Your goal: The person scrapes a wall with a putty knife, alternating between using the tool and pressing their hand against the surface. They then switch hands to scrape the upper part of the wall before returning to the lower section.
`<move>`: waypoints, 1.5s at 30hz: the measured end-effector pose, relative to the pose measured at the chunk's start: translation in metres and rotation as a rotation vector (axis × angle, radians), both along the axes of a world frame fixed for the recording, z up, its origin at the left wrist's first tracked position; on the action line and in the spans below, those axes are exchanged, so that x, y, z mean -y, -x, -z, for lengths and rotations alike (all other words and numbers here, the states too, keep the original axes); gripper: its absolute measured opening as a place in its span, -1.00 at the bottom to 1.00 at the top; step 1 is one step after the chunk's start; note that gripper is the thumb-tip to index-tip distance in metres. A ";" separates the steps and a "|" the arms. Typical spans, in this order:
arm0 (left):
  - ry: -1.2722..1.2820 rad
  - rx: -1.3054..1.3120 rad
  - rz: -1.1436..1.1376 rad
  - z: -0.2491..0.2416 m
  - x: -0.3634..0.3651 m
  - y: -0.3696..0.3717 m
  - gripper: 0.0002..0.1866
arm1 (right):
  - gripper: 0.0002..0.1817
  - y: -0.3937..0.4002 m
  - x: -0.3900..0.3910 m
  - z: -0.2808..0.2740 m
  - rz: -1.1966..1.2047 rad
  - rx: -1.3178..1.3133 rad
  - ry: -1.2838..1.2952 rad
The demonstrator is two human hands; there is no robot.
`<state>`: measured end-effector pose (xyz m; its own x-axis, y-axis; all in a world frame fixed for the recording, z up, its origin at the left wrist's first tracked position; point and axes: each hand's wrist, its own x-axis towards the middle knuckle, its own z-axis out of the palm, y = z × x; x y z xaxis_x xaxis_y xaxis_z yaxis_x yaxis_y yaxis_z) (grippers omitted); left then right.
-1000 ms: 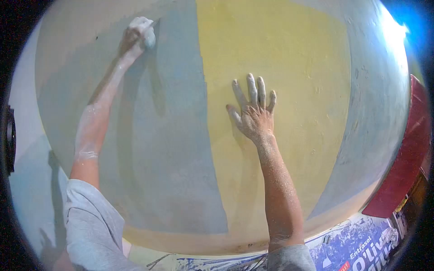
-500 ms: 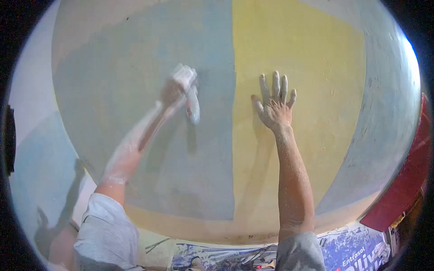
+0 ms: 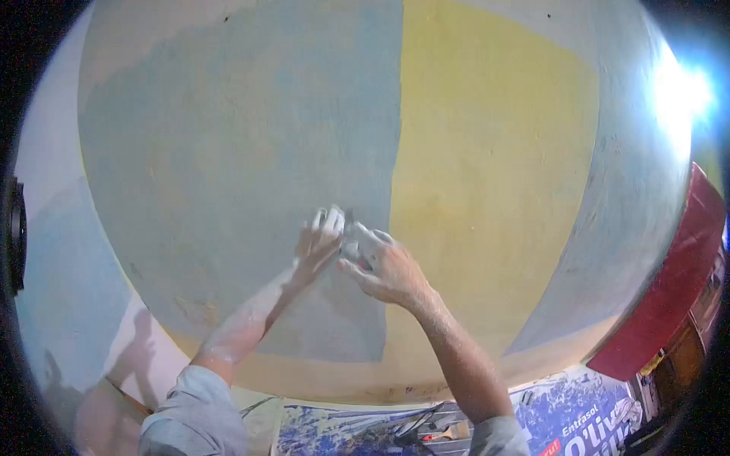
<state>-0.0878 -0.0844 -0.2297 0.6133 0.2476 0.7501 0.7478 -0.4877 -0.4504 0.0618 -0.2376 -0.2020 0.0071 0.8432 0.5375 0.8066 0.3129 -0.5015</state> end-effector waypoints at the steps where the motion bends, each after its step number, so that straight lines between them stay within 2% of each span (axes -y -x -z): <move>1: -0.115 0.091 0.053 -0.023 -0.004 -0.005 -0.84 | -0.34 0.008 0.004 -0.024 -0.030 0.023 0.047; 2: -0.169 0.142 0.091 -0.048 -0.008 -0.008 -0.84 | -0.39 0.015 0.005 -0.045 -0.058 0.049 0.089; 3: -0.219 0.195 0.129 -0.073 -0.008 -0.009 -0.82 | -0.45 0.020 0.004 -0.056 0.023 0.131 -0.060; 5: -0.109 0.244 0.126 -0.125 -0.009 -0.006 -0.82 | -0.51 0.030 -0.002 -0.085 0.260 0.291 -0.261; 7: 0.139 0.409 0.221 -0.181 0.002 0.010 -0.76 | -0.57 0.031 -0.020 -0.122 0.349 0.386 -0.461; 8: 0.133 0.413 0.237 -0.195 -0.011 0.017 -0.76 | -0.60 0.035 -0.023 -0.147 0.418 0.369 -0.488; 10: -0.102 0.581 0.313 -0.213 -0.044 0.040 -0.59 | -0.67 0.033 -0.038 -0.196 0.521 0.349 -0.495; 11: -0.104 0.584 0.330 -0.208 -0.061 0.053 -0.59 | -0.70 0.028 -0.052 -0.213 0.555 0.347 -0.480; 13: -0.201 0.432 0.086 -0.195 -0.088 0.080 -0.41 | -0.71 0.024 -0.072 -0.238 0.591 0.355 -0.496; 16: -0.202 0.375 0.073 -0.157 -0.105 0.117 -0.35 | -0.70 0.033 -0.091 -0.275 0.641 0.344 -0.519; 18: -0.185 0.386 0.084 -0.164 -0.106 0.115 -0.34 | -0.68 0.032 -0.097 -0.311 0.665 0.319 -0.513; 20: -0.141 0.416 0.094 -0.141 -0.112 0.132 -0.34 | -0.65 0.053 -0.106 -0.314 0.734 0.300 -0.525; 25: -0.154 0.478 0.135 -0.138 -0.112 0.130 -0.34 | -0.67 0.052 -0.109 -0.302 0.756 0.347 -0.579; 27: -0.161 0.488 0.154 -0.137 -0.111 0.134 -0.34 | -0.66 0.052 -0.112 -0.323 0.800 0.320 -0.584; 29: -0.160 0.485 0.170 -0.138 -0.110 0.135 -0.35 | -0.66 0.036 -0.120 -0.360 0.870 0.469 -0.545; 30: -0.146 0.477 0.153 -0.139 -0.109 0.135 -0.35 | -0.66 0.029 -0.123 -0.362 0.873 0.472 -0.539; 32: -0.111 0.463 0.146 -0.133 -0.110 0.137 -0.35 | -0.65 0.031 -0.120 -0.349 0.825 0.688 -0.480; 33: -0.119 0.475 0.169 -0.132 -0.112 0.136 -0.35 | -0.57 0.039 -0.114 -0.324 0.862 0.545 -0.497; 36: -0.153 0.489 0.167 -0.135 -0.113 0.138 -0.35 | -0.56 0.046 -0.115 -0.323 0.928 0.414 -0.546; 40: -0.113 0.467 0.146 -0.134 -0.112 0.138 -0.36 | -0.61 0.033 -0.103 -0.352 0.731 0.435 -0.541; 41: -0.103 0.468 0.147 -0.132 -0.112 0.139 -0.36 | -0.63 0.030 -0.103 -0.351 0.701 0.528 -0.546; 44: -0.122 0.486 0.149 -0.135 -0.111 0.138 -0.36 | -0.63 0.051 -0.113 -0.313 0.634 0.575 -0.652; 45: -0.117 0.491 0.153 -0.134 -0.111 0.138 -0.36 | -0.61 0.067 -0.116 -0.301 0.685 0.478 -0.653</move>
<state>-0.2255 0.0266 -0.0960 0.2049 0.0804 0.9755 0.8088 -0.5753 -0.1225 -0.0055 -0.1216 0.0991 0.0399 0.2859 0.9574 0.9818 -0.1894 0.0156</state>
